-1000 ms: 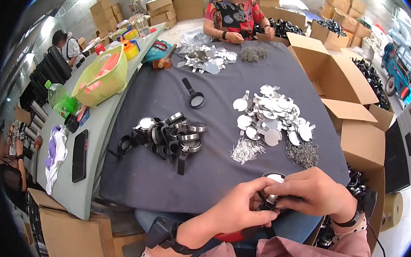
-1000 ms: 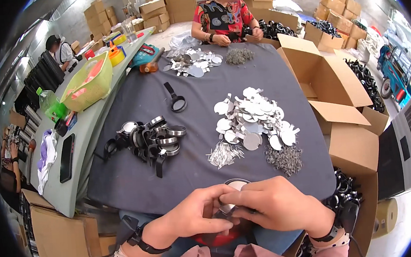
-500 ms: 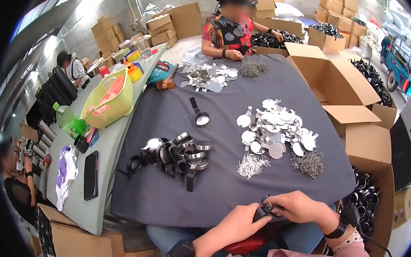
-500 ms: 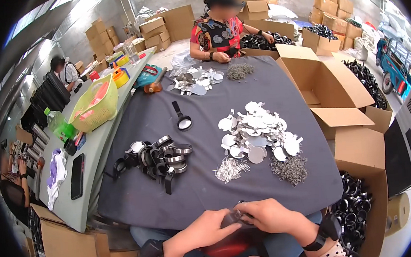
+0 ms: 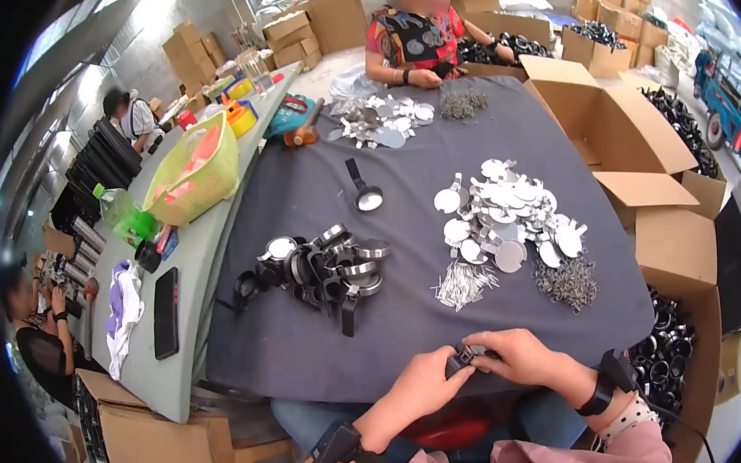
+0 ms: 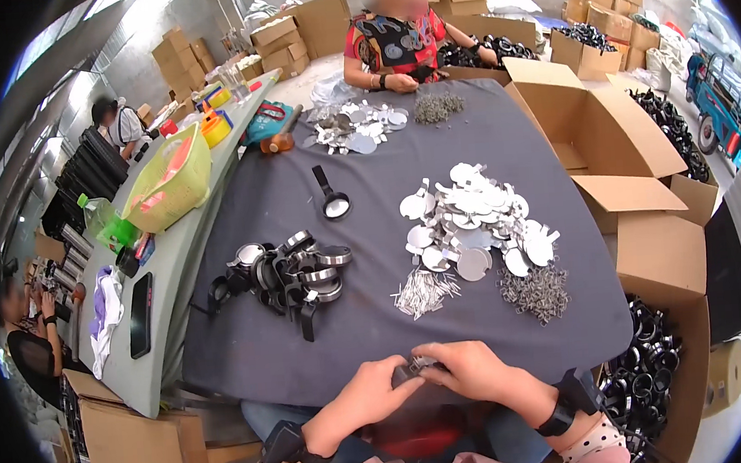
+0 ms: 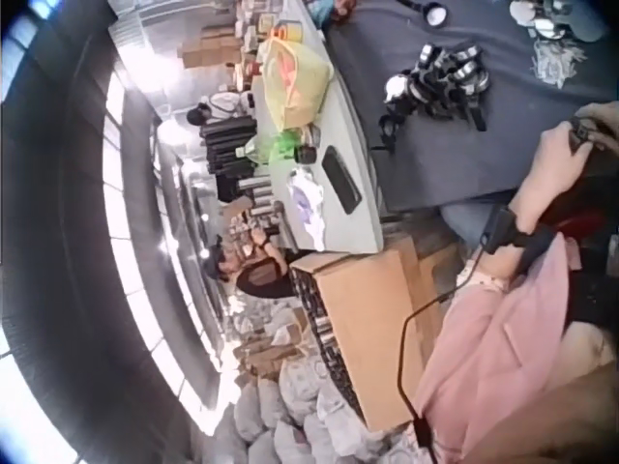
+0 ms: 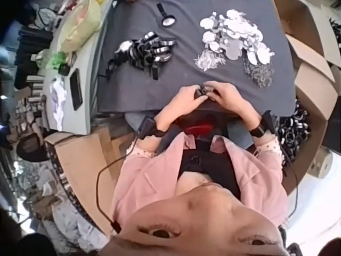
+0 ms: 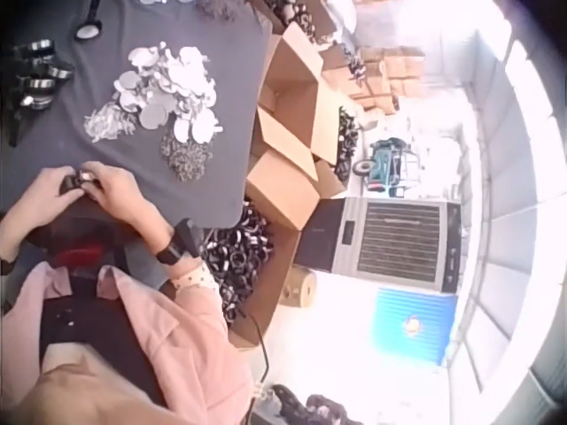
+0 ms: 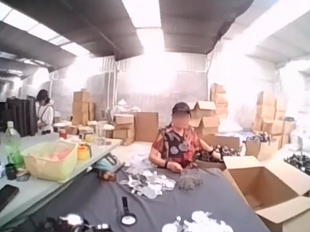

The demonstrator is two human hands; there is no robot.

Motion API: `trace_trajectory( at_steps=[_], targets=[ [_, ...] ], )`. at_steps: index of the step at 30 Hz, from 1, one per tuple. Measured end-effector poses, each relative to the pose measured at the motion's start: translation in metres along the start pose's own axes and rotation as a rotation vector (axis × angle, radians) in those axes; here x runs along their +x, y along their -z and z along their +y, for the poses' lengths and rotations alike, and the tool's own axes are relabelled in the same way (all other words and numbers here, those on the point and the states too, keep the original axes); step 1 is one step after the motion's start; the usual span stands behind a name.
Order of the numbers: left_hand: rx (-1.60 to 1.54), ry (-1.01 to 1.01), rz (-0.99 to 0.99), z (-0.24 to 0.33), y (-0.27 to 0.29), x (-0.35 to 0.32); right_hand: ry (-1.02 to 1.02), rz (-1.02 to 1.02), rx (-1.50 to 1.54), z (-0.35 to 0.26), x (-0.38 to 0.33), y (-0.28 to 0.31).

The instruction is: The recorder is assembling metal components, specifically attaching small metal discs to larger ring-like structures using fasteners.

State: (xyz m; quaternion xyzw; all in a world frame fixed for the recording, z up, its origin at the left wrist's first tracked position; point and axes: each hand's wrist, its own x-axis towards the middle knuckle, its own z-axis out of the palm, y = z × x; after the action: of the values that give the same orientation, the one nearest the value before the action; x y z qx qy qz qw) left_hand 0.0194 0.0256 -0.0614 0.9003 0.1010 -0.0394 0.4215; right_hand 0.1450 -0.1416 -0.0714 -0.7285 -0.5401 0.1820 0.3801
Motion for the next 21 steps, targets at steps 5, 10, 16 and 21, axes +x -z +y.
trace_trajectory(
  at_steps=[5, 10, 16, 21],
  targets=[
    [-0.112, 0.071, -0.012, -0.007, 0.004, -0.002, -0.219, -0.072, 0.099, -0.006, -0.002, 0.016],
    [-0.15, 0.095, -0.015, -0.009, 0.004, 0.0, -0.05, -0.055, 0.034, 0.006, -0.001, 0.009],
    [-0.202, 0.166, -0.067, -0.003, 0.016, 0.01, 0.278, -0.067, -0.339, 0.007, 0.016, 0.016],
    [-0.204, 0.098, -0.048, -0.006, 0.01, 0.01, 0.335, -0.071, -0.257, 0.015, 0.019, 0.005]
  ],
)
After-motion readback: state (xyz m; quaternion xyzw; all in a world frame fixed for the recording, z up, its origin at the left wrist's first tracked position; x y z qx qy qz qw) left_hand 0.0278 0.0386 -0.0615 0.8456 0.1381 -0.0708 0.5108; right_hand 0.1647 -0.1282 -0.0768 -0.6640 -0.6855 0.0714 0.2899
